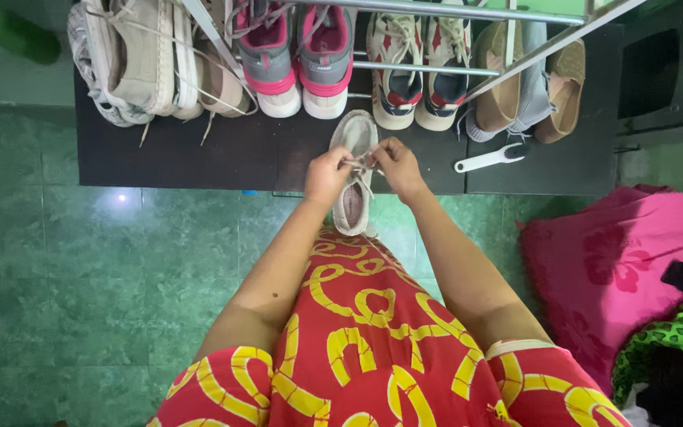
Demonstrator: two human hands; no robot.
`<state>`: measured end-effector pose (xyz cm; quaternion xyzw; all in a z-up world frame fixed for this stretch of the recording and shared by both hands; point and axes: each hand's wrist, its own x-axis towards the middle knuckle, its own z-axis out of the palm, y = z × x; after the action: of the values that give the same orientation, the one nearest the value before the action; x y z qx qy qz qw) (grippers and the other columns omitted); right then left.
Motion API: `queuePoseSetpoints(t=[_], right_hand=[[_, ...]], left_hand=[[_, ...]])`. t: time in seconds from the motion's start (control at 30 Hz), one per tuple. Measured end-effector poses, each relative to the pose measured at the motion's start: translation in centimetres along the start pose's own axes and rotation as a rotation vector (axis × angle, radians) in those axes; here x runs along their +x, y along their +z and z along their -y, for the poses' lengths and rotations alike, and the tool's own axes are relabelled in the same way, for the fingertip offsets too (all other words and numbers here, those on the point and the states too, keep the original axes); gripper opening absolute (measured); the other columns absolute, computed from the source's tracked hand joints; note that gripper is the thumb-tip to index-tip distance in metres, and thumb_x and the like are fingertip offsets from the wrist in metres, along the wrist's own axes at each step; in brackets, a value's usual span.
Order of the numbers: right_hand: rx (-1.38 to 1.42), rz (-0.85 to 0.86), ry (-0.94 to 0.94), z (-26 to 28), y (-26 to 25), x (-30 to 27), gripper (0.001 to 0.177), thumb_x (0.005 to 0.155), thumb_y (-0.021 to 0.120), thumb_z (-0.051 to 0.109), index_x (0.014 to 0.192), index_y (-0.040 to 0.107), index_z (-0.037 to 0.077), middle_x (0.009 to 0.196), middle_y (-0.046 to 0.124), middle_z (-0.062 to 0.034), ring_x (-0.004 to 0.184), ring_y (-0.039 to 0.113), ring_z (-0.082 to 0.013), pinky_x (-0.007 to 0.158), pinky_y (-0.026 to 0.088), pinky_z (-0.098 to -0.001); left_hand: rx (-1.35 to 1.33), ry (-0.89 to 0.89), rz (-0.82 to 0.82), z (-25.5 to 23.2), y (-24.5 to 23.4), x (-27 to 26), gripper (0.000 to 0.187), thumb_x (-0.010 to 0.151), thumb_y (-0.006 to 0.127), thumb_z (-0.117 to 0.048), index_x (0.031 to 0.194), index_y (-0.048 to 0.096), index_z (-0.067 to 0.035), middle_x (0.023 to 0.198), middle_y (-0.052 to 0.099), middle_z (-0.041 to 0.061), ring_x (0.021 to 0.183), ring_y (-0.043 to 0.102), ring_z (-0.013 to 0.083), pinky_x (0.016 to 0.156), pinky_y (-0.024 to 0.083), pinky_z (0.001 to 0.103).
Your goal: The person cleans shoes by hand using a brush, picking up a grey sneaker and a white loafer from a rack, tying their laces, brushing their soles and sides, and returning them to the shelf.
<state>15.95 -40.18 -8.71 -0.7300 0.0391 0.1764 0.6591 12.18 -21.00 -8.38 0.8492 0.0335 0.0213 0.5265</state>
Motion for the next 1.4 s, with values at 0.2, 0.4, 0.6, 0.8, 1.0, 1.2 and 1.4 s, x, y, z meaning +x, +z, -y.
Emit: queuePoseSetpoints(t=[0.2,0.4,0.6,0.8,1.0,1.2,1.4], right_hand=[[-0.366,-0.157,-0.07,2.0,-0.6,-1.7,0.023,0.097,0.074,0.026,0.097,0.069,0.003,0.078,0.069,-0.0077,0.068,0.062,-0.0156,0.063,0.051,-0.0337],[-0.733,-0.263,-0.163,1.0,-4.1,-3.5,0.029,0.087,0.081,0.033,0.095,0.074,0.007,0.084,0.074,-0.0137,0.074,0.071,-0.0305,0.067,0.054,-0.0411],[-0.918,-0.21,0.138,-2.3,-6.4,-4.6,0.03,0.089,0.075,0.04,0.099,0.078,0.012,0.09,0.076,-0.0122,0.086,0.072,-0.0344,0.075,0.055,-0.0472],[-1.01,-0.156,-0.03,-5.0,-4.4,-3.9,0.033,0.089,0.07,0.026,0.12,0.074,0.019,0.114,0.073,-0.014,0.104,0.069,-0.0362,0.089,0.053,-0.0472],[-0.908,-0.022,-0.268,-6.5,0.0,-3.3,0.043,0.088,0.065,0.018,0.132,0.064,0.017,0.128,0.066,-0.0175,0.113,0.064,-0.0415,0.095,0.051,-0.0497],[-0.974,0.012,-0.056,-7.4,1.5,-3.0,0.032,0.094,0.065,0.025,0.124,0.062,0.013,0.121,0.067,-0.0199,0.108,0.065,-0.0426,0.091,0.051,-0.0532],[-0.842,-0.064,0.03,-7.1,-0.6,-3.3,0.023,0.093,0.068,0.029,0.108,0.07,0.011,0.095,0.076,-0.0153,0.091,0.072,-0.0375,0.083,0.054,-0.0488]], left_hand=[[-0.097,-0.02,-0.087,3.6,-0.3,-1.2,0.017,0.09,0.076,-0.016,0.106,0.078,-0.011,0.098,0.078,0.01,0.086,0.077,0.0214,0.076,0.059,0.033],[-0.634,-0.552,-0.115,9.8,-2.7,-3.8,0.022,0.097,0.067,-0.016,0.113,0.071,-0.001,0.093,0.079,0.013,0.072,0.075,0.0182,0.063,0.058,0.028],[-0.736,-0.931,-0.318,13.2,-5.5,-6.1,0.029,0.103,0.058,-0.022,0.118,0.066,0.001,0.081,0.076,0.011,0.06,0.069,0.0144,0.054,0.057,0.027],[-0.421,-0.901,-0.809,13.6,-4.2,-5.5,0.053,0.092,0.076,-0.034,0.121,0.041,-0.007,0.095,0.061,0.01,0.059,0.061,0.019,0.038,0.047,0.035],[-0.094,-0.169,-0.253,11.6,1.9,-5.5,0.033,0.091,0.069,-0.024,0.119,0.064,-0.008,0.106,0.07,0.009,0.095,0.07,0.0248,0.086,0.057,0.038],[0.408,-0.208,0.064,8.4,4.4,-5.4,0.025,0.081,0.077,-0.023,0.1,0.067,-0.01,0.112,0.065,0.021,0.107,0.062,0.0424,0.092,0.051,0.05],[0.458,-0.299,0.23,10.3,3.4,-4.0,0.023,0.096,0.065,-0.025,0.113,0.065,-0.009,0.106,0.073,0.022,0.101,0.068,0.0413,0.089,0.051,0.053]])
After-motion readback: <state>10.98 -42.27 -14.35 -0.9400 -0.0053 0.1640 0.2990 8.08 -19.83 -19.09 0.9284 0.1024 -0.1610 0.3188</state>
